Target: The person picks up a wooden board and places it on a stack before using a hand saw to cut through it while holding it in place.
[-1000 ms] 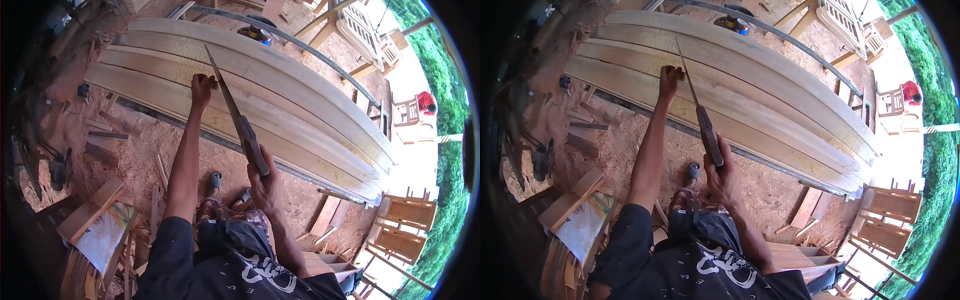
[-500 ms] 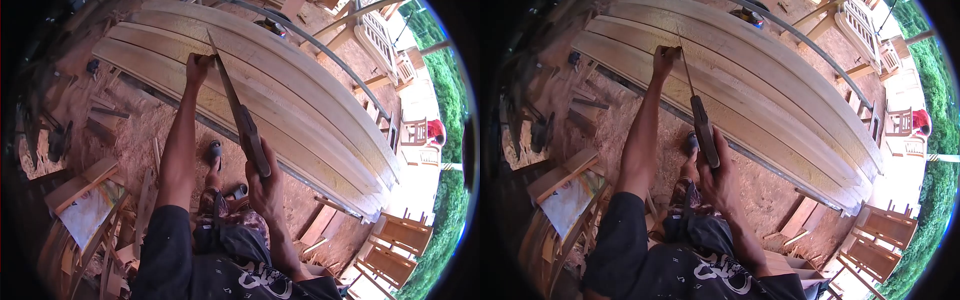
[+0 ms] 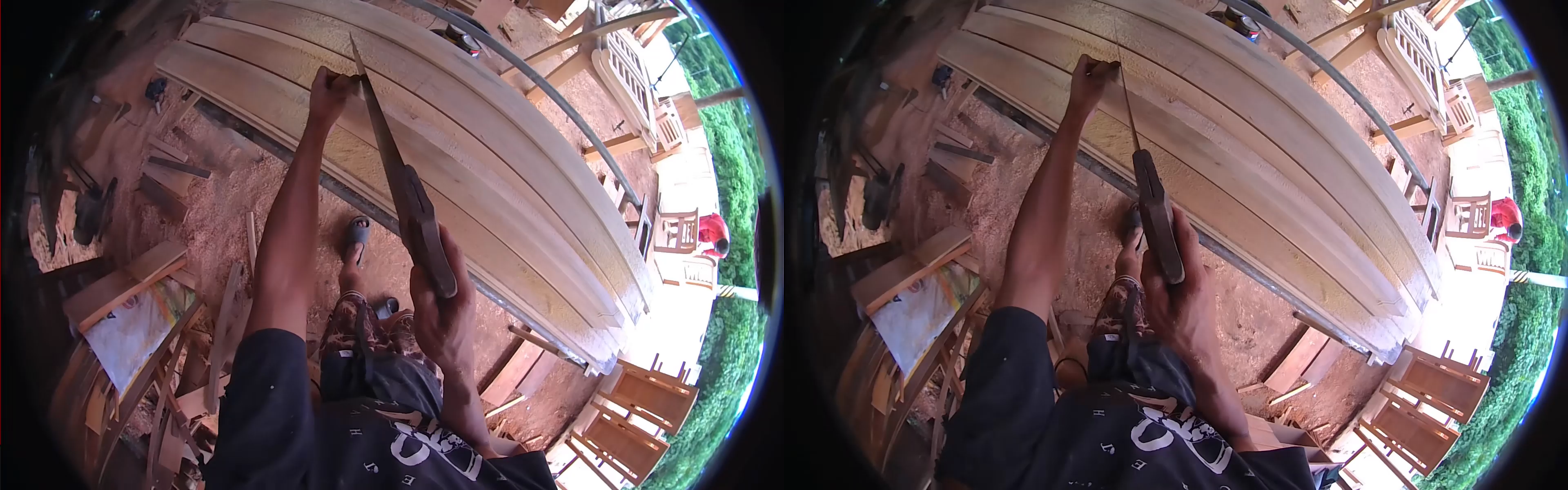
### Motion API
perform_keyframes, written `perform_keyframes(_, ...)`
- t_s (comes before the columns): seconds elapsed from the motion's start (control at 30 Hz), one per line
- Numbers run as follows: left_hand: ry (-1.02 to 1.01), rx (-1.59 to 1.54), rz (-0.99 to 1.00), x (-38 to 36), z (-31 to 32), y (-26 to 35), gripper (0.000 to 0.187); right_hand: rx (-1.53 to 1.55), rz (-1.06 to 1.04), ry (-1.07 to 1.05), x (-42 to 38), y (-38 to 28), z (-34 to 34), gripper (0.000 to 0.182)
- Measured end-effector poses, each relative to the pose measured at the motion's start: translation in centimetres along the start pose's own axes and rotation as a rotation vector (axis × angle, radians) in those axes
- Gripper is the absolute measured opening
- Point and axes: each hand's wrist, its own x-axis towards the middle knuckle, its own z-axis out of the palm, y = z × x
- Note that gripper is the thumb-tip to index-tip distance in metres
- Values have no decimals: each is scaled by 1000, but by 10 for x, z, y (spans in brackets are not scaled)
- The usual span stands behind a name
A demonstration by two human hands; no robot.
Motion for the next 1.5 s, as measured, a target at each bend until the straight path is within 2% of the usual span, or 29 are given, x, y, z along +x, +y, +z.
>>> perform_keyframes(0.2,9,101,71,2,5,-6,21,1,63,-46,11,-6,0,48)
perform_keyframes(0.27,31,-47,43,2,9,-1,25,-17,-3,5,-6,0,-4,48)
perform_keyframes(0.37,40,82,24,-1,8,7,27,-75,-65,41,-8,-4,-5,49)
perform_keyframes(0.4,19,11,110,-2,8,4,26,-52,-53,25,0,-1,-2,48)
perform_keyframes(0.47,34,27,81,-5,12,5,25,-63,11,-22,25,-5,4,47)
perform_keyframes(0.57,47,-31,12,-5,12,21,25,-50,-71,13,44,-6,8,47)
perform_keyframes(0.6,31,-105,-48,-8,12,25,24,-13,25,-34,36,-18,0,47)
perform_keyframes(0.73,28,34,24,-4,9,9,21,-16,24,-21,-29,-7,-21,48)
perform_keyframes(0.8,85,76,-77,-4,11,14,18,-32,-28,-9,-50,-12,-26,48)
perform_keyframes(0.9,37,96,36,-1,5,5,16,-67,9,-17,-14,-2,-14,56)
perform_keyframes(0.93,37,94,36,-3,5,2,16,-94,-135,19,14,7,-1,51)
perform_keyframes(1.0,26,19,1,1,5,0,16,-16,-116,-35,68,2,15,45)
perform_keyframes(1.1,38,75,82,3,2,-8,15,-65,-99,-41,82,-10,17,41)
perform_keyframes(1.2,34,104,98,3,2,-5,14,-72,-142,16,16,4,-1,49)
perform_keyframes(1.23,37,111,96,4,2,-8,14,-21,40,-23,-17,-9,-12,54)
perform_keyframes(1.3,120,318,249,7,2,-16,19,-109,-143,-11,-66,6,-30,57)
perform_keyframes(1.33,126,329,224,7,4,-12,20,-37,-133,43,-85,19,-33,57)
perform_keyframes(1.37,121,235,194,4,7,-16,17,186,215,58,-93,15,-37,55)
perform_keyframes(1.4,244,328,211,13,5,-56,13,-70,-8,37,-83,29,-39,52)
perform_keyframes(1.43,185,288,23,4,9,-19,14,6,-95,81,-60,34,-25,48)
perform_keyframes(1.47,213,277,161,16,5,-70,16,7,-128,55,-22,37,-12,45)
perform_keyframes(1.5,126,105,96,6,11,-23,19,8,-18,22,13,29,2,42)
